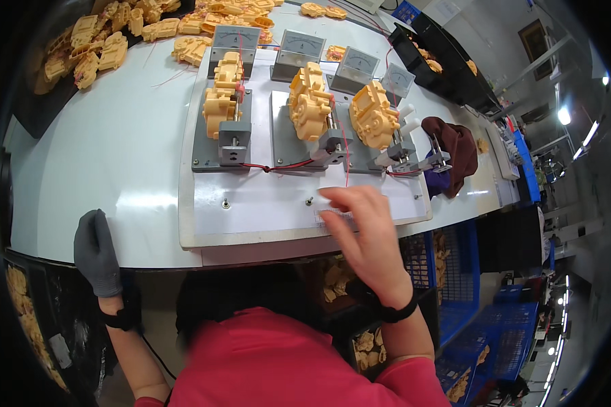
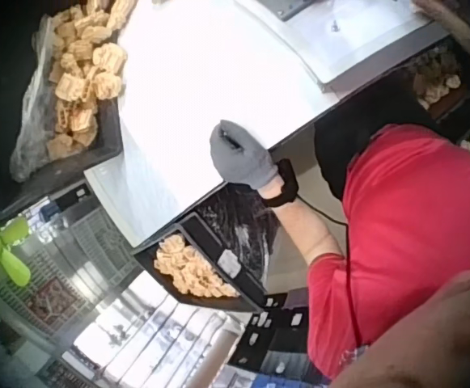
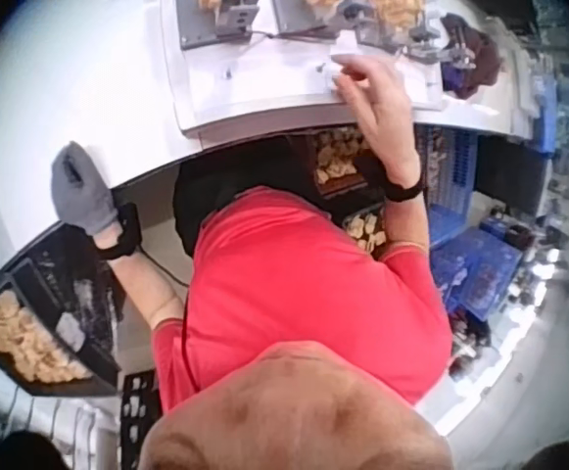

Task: The person picks up yellow plastic toy car bodies from a bin and places them into a testing jig on a white table. They connect wires to the parts and operate a switch to test them. After testing, the parts are removed and placed back into the bin or onto the table.

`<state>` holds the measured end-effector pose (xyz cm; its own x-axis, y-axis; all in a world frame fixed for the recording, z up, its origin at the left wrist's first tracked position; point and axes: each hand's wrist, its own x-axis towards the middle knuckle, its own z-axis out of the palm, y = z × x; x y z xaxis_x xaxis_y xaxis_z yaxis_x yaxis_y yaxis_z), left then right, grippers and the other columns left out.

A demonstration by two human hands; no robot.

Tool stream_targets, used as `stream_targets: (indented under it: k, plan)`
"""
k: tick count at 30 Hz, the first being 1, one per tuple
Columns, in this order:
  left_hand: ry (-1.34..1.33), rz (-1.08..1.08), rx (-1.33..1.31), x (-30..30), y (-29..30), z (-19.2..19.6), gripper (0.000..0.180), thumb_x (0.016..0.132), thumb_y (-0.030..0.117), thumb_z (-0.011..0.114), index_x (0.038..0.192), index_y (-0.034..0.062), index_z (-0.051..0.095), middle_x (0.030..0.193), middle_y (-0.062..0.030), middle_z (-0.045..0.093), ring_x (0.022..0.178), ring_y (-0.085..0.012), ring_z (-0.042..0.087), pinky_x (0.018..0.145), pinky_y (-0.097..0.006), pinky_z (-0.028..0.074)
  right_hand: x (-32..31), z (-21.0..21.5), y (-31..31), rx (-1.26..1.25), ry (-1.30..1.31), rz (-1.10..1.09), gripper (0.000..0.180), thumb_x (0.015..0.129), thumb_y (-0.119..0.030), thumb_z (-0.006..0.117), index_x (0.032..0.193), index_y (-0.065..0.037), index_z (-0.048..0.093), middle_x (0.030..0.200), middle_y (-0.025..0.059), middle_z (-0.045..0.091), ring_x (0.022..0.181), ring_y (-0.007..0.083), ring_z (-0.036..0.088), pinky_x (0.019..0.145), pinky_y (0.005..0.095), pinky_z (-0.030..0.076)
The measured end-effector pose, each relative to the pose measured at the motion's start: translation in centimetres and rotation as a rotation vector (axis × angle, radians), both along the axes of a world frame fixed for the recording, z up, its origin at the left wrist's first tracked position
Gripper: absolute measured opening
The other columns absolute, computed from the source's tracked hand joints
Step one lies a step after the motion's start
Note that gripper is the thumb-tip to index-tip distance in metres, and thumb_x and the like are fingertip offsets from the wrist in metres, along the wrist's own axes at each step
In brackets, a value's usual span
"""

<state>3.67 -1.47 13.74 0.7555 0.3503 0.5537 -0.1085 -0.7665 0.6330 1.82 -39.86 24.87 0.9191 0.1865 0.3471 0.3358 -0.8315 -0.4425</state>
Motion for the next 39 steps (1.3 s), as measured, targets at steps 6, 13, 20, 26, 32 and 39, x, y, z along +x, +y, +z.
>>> stream_targets:
  k: [6, 13, 20, 26, 32, 39]
  plan:
    - [-0.017, -0.032, -0.030, 0.2, 0.0, -0.2, 0.011, 0.093, 0.008, 0.064, 0.095, -0.0017, 0.066, 0.081, -0.0115, 0.066, 0.068, -0.0200, 0.060, 0.064, -0.031, 0.049, 1.7, -0.6, 0.7, 0.091, 0.103, 0.007, 0.010, 0.089, -0.005, 0.066, 0.099, -0.002, 0.067, 0.091, 0.0096, 0.063, 0.086, 0.0255, 0.059, 0.075, 0.0346, 0.046]
    - [0.026, -0.012, -0.019, -0.2, -0.1, 0.3, 0.010, 0.093, 0.008, 0.064, 0.095, -0.0018, 0.066, 0.082, -0.0109, 0.067, 0.070, -0.0198, 0.061, 0.065, -0.031, 0.048, 1.8, -0.5, 0.7, 0.086, 0.115, 0.003, 0.006, 0.089, -0.004, 0.066, 0.095, -0.002, 0.067, 0.086, 0.0095, 0.062, 0.082, 0.0255, 0.058, 0.074, 0.0339, 0.046]
    - [-0.016, 0.002, 0.023, 0.0, -0.2, 0.3, 0.008, 0.091, 0.008, 0.066, 0.092, 0.0007, 0.066, 0.079, -0.0091, 0.064, 0.067, -0.0214, 0.059, 0.064, -0.032, 0.047, 1.4, -1.6, 0.4, 0.059, 0.008, 0.037, 0.009, 0.086, -0.001, 0.069, 0.095, -0.003, 0.068, 0.087, 0.0083, 0.061, 0.081, 0.0217, 0.058, 0.070, 0.0308, 0.046]
    - [-0.064, 0.010, 0.043, 0.0, -0.3, 0.6, 0.004, 0.087, 0.007, 0.068, 0.089, 0.0037, 0.066, 0.074, -0.0079, 0.063, 0.061, -0.0218, 0.056, 0.059, -0.032, 0.044, 1.3, -1.3, 0.6, 0.050, 0.048, 0.007, 0.014, 0.085, 0.000, 0.070, 0.098, -0.002, 0.068, 0.092, 0.0092, 0.060, 0.084, 0.0212, 0.057, 0.074, 0.0302, 0.047]
    - [-0.089, 0.005, 0.063, 0.1, -0.3, 0.8, 0.004, 0.085, 0.006, 0.069, 0.087, 0.0046, 0.065, 0.072, -0.0071, 0.062, 0.059, -0.0214, 0.053, 0.057, -0.033, 0.043, 0.8, 1.2, 4.0, -0.046, -0.019, 0.058, 0.027, 0.084, -0.002, 0.070, 0.111, -0.003, 0.066, 0.103, 0.0105, 0.060, 0.092, 0.0232, 0.057, 0.084, 0.0332, 0.046]
    - [-0.118, 0.007, 0.097, 0.3, -0.3, 0.9, 0.005, 0.084, 0.007, 0.070, 0.086, 0.0066, 0.065, 0.068, -0.0063, 0.057, 0.058, -0.0235, 0.053, 0.056, -0.034, 0.042, 2.4, 0.5, 9.2, -0.111, 0.065, 0.198, 0.023, 0.085, -0.007, 0.070, 0.108, -0.004, 0.065, 0.100, 0.0105, 0.061, 0.092, 0.0280, 0.057, 0.087, 0.0381, 0.043]
